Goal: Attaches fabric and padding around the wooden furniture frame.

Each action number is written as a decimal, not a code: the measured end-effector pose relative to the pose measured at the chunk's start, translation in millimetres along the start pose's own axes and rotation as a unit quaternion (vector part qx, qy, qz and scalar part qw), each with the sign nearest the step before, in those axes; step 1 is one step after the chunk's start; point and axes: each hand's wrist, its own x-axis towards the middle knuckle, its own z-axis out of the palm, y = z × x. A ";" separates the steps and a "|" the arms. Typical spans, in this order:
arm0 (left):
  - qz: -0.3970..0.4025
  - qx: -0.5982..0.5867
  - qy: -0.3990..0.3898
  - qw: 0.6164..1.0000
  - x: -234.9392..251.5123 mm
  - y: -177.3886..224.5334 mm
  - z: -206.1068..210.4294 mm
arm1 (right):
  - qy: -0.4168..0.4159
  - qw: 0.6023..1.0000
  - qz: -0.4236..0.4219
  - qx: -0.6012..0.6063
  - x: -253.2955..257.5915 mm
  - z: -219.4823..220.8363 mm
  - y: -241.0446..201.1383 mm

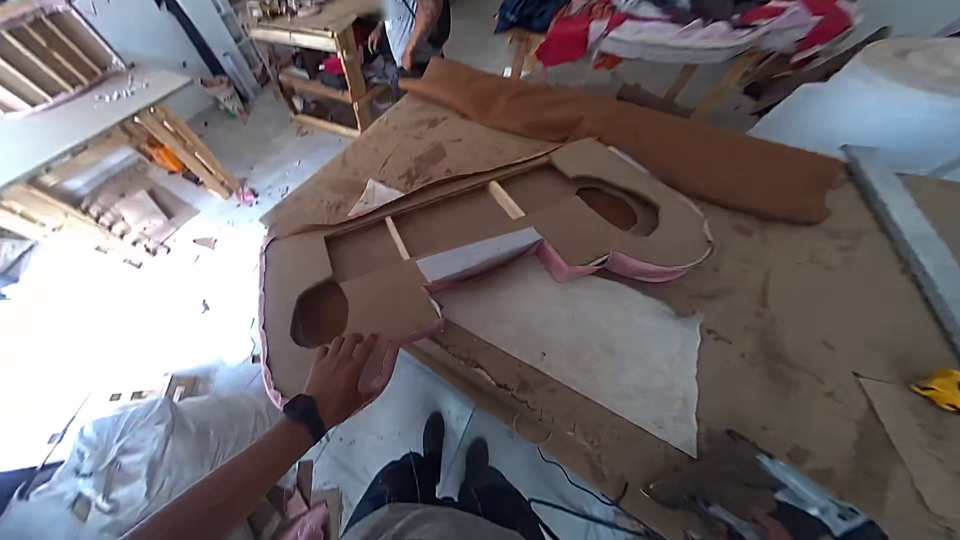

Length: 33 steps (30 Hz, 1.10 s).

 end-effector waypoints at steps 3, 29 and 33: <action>0.000 -0.077 0.065 0.995 14.8 0.4 26.4 | -0.006 0.996 -0.017 -0.093 8.4 21.5 -33.5; -0.197 -0.182 0.215 0.939 50.5 9.6 80.0 | -0.652 0.682 -0.209 -0.258 -210.5 316.7 -144.9; -0.205 -0.198 0.191 0.939 53.0 2.8 77.4 | -0.653 0.641 -0.253 -0.314 -231.7 355.9 -112.7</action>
